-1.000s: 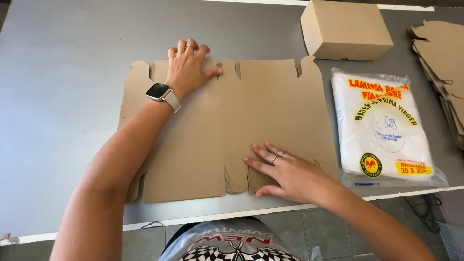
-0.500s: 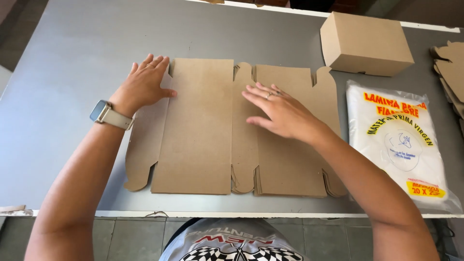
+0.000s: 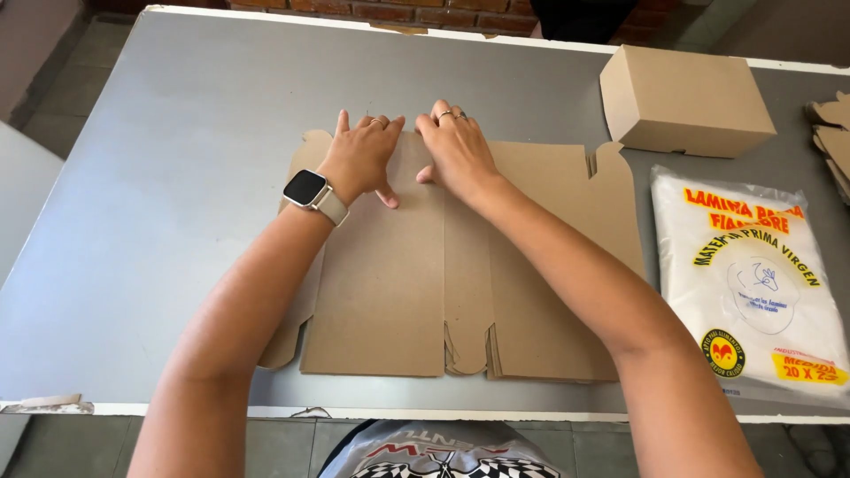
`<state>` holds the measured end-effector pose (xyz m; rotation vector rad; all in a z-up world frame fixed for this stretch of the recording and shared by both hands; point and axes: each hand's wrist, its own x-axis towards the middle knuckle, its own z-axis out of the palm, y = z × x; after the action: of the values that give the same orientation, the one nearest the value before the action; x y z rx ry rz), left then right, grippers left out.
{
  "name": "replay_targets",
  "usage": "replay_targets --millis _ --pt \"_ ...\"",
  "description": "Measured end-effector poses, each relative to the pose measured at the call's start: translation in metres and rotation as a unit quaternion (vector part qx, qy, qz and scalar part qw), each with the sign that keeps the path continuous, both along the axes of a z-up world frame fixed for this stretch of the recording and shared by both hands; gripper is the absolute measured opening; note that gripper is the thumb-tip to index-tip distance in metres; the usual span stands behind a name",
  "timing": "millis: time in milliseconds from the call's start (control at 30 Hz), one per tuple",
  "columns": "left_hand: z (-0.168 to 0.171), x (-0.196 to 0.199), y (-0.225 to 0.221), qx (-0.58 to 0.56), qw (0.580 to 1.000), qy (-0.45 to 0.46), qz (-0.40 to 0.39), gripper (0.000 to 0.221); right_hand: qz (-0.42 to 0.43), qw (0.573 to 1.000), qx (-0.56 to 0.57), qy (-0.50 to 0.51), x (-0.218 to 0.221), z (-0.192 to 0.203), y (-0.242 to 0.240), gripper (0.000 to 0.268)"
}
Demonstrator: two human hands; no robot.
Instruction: Assembling a cardboard box by folding pre-scored flaps and inserting a plastic liner.
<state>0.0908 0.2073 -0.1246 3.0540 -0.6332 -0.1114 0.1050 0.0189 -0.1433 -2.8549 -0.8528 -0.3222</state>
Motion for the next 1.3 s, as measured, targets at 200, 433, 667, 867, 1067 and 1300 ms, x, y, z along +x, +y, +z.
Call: replay_targets --millis 200,433,667,867,1067,1300 --pt "-0.005 -0.04 0.015 -0.028 0.982 -0.184 -0.04 0.084 0.1 0.994 0.04 0.004 -0.031 0.011 0.001 0.039" --pt "-0.027 -0.076 0.021 -0.086 0.977 -0.169 -0.096 0.029 0.141 0.976 -0.035 0.165 -0.09 0.043 0.009 0.095" --pt "-0.039 -0.079 0.029 0.041 0.989 -0.129 -0.05 0.061 0.131 0.973 -0.043 0.184 -0.087 0.027 -0.01 0.109" --pt "-0.056 -0.064 0.051 0.066 0.992 -0.105 0.008 0.078 0.068 0.97 -0.079 0.218 -0.093 0.049 -0.039 0.095" --pt "-0.06 -0.067 0.047 0.106 0.988 -0.112 0.022 0.079 -0.015 0.97 0.049 0.236 -0.054 0.068 -0.067 0.064" --pt "-0.066 -0.07 0.043 0.105 0.99 -0.081 0.044 0.08 -0.041 0.986 -0.023 0.161 -0.019 0.039 -0.065 0.097"
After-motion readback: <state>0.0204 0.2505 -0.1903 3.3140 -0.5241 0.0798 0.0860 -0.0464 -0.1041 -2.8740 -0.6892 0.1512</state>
